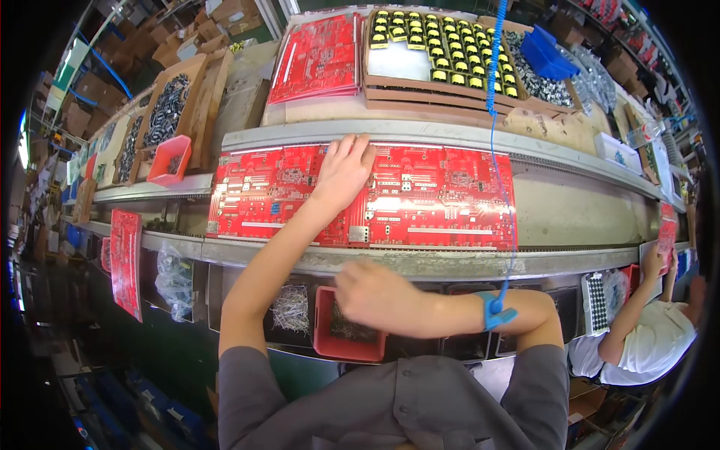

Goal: The person places circuit boards onto the conveyor track, rearranges component bins on the workstation, and inserts electronic components from the bins into the boards by hand.

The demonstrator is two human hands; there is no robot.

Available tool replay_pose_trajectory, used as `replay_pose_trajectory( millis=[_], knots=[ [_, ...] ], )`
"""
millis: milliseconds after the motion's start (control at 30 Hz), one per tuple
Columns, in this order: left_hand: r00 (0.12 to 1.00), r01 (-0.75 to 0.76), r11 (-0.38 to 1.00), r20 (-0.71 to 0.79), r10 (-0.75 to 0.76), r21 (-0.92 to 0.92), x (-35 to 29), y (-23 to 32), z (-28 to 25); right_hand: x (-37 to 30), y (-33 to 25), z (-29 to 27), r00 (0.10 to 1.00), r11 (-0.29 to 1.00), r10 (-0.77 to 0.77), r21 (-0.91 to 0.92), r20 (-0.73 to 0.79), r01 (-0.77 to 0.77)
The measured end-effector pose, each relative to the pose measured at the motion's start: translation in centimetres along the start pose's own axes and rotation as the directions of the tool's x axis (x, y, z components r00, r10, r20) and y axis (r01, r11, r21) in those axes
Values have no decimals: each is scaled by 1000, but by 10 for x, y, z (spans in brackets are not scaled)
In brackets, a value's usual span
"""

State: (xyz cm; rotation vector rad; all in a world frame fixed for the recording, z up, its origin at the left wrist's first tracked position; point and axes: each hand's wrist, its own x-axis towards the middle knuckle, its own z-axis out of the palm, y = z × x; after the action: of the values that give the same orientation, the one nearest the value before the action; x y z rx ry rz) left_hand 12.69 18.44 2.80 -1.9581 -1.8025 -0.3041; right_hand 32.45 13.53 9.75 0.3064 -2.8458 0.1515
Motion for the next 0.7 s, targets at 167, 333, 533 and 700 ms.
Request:
replay_pose_trajectory(
  millis=[167,333,533,700],
  knots=[
    [968,236,867,188,-168,-439,-42,-1,-64,-39,73,-10,987,983,144,-125,68,-135],
    [762,490,629,648,29,-604,-114,-1,-139,-81,147,24,918,929,365,-8,-156,-371],
    [492,719,622,860,-139,-311,-179,8,-171,-69,194,57,759,859,511,271,-404,-434],
    [523,636,753,812,-260,-168,-201,42,-157,-58,206,64,732,832,555,275,-395,-482]
  ],
)
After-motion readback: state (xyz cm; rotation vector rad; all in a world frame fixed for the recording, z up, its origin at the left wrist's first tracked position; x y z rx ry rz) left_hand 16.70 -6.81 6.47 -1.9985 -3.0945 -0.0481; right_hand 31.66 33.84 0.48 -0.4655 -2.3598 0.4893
